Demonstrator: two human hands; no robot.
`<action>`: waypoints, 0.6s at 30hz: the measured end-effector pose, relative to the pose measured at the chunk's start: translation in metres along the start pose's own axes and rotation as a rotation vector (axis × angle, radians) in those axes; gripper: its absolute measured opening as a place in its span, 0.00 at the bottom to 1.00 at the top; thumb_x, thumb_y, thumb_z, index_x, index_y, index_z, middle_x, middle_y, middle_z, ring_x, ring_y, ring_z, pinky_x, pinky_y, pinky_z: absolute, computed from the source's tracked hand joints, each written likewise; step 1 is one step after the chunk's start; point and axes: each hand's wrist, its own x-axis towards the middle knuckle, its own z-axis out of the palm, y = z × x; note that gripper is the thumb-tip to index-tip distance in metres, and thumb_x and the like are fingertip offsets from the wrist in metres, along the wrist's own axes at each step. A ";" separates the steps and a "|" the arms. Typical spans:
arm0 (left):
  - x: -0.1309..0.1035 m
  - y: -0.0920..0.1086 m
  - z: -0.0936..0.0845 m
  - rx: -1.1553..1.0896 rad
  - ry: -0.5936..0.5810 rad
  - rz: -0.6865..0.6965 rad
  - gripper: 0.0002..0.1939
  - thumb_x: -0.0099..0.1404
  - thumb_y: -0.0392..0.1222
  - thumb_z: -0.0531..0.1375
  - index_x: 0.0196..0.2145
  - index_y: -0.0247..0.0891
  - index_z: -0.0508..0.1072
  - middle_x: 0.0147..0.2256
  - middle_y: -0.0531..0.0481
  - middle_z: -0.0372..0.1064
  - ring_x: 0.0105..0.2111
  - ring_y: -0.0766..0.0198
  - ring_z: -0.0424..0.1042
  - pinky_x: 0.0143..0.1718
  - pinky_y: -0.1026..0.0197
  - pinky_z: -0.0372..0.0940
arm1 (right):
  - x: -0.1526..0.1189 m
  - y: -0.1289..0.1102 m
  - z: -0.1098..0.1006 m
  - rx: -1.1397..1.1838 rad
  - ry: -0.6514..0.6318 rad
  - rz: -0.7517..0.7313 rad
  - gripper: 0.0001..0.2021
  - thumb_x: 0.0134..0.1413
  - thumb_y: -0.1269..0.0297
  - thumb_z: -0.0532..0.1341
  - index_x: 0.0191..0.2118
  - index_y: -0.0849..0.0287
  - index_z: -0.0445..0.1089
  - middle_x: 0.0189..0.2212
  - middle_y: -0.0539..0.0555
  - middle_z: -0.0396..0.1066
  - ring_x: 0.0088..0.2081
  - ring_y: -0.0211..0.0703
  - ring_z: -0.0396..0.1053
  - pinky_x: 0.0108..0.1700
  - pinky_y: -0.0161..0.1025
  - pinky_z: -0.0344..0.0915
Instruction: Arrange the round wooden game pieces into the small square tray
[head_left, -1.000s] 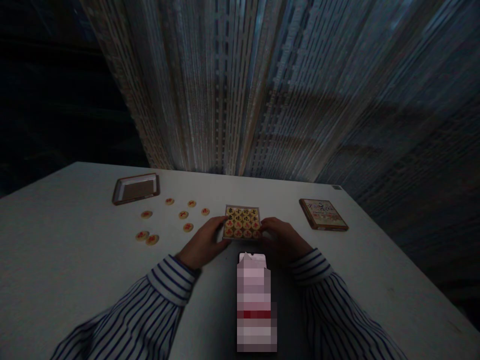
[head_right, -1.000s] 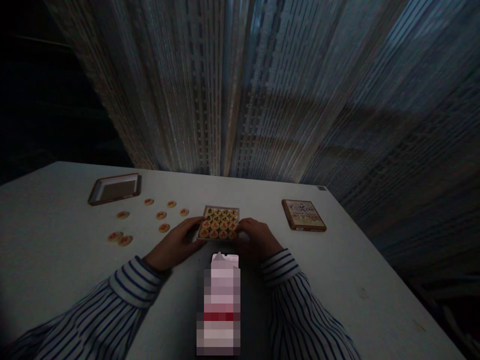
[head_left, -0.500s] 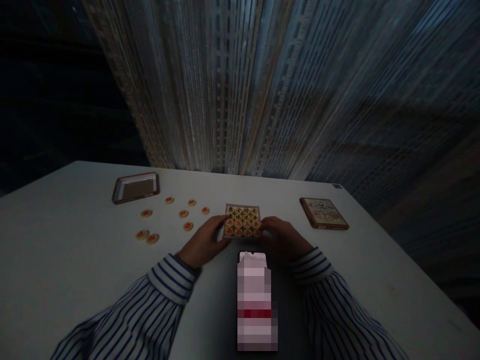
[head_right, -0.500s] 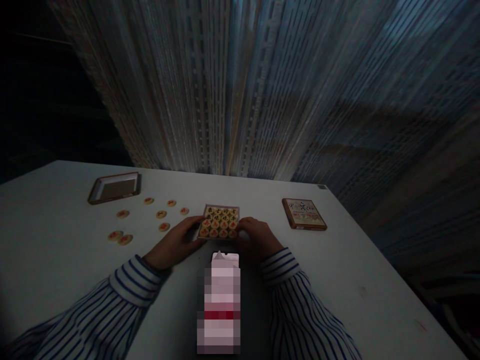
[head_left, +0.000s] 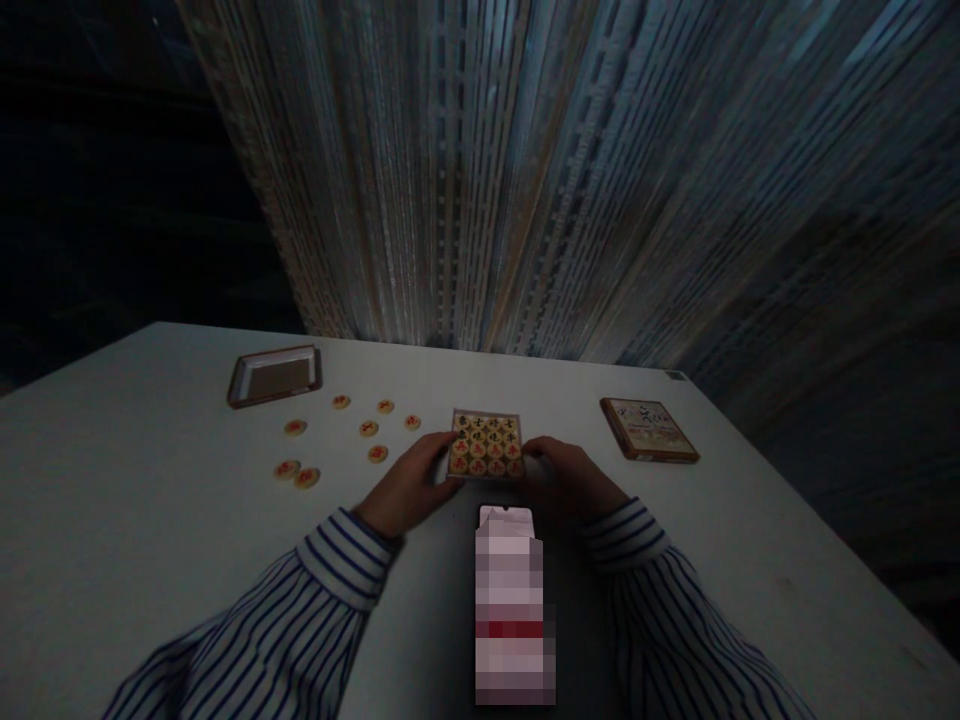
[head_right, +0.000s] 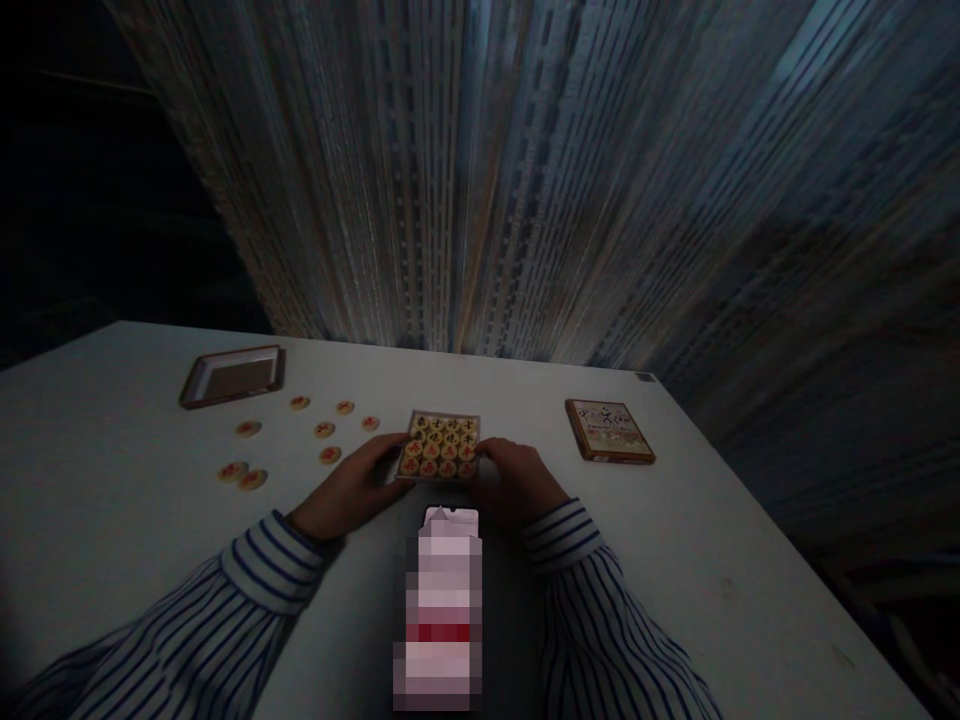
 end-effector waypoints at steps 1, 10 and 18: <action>0.000 0.001 0.000 0.000 0.002 0.001 0.27 0.54 0.37 0.59 0.51 0.39 0.59 0.50 0.42 0.62 0.50 0.56 0.63 0.50 0.49 0.58 | 0.000 0.001 0.000 -0.006 0.023 0.007 0.15 0.43 0.63 0.62 0.40 0.59 0.65 0.36 0.55 0.71 0.37 0.44 0.69 0.37 0.40 0.63; 0.003 0.011 -0.012 0.051 0.216 -0.108 0.09 0.60 0.42 0.53 0.31 0.36 0.70 0.31 0.48 0.70 0.33 0.61 0.69 0.37 0.58 0.65 | 0.001 0.005 -0.001 0.008 0.284 0.214 0.09 0.54 0.60 0.50 0.29 0.57 0.63 0.23 0.50 0.68 0.25 0.39 0.65 0.28 0.35 0.58; -0.005 0.014 -0.013 -0.025 0.138 -0.158 0.12 0.61 0.42 0.51 0.32 0.37 0.73 0.32 0.48 0.74 0.34 0.61 0.71 0.38 0.59 0.65 | 0.002 0.008 0.003 0.135 0.304 0.221 0.12 0.54 0.58 0.49 0.32 0.58 0.66 0.27 0.53 0.71 0.30 0.42 0.68 0.33 0.37 0.62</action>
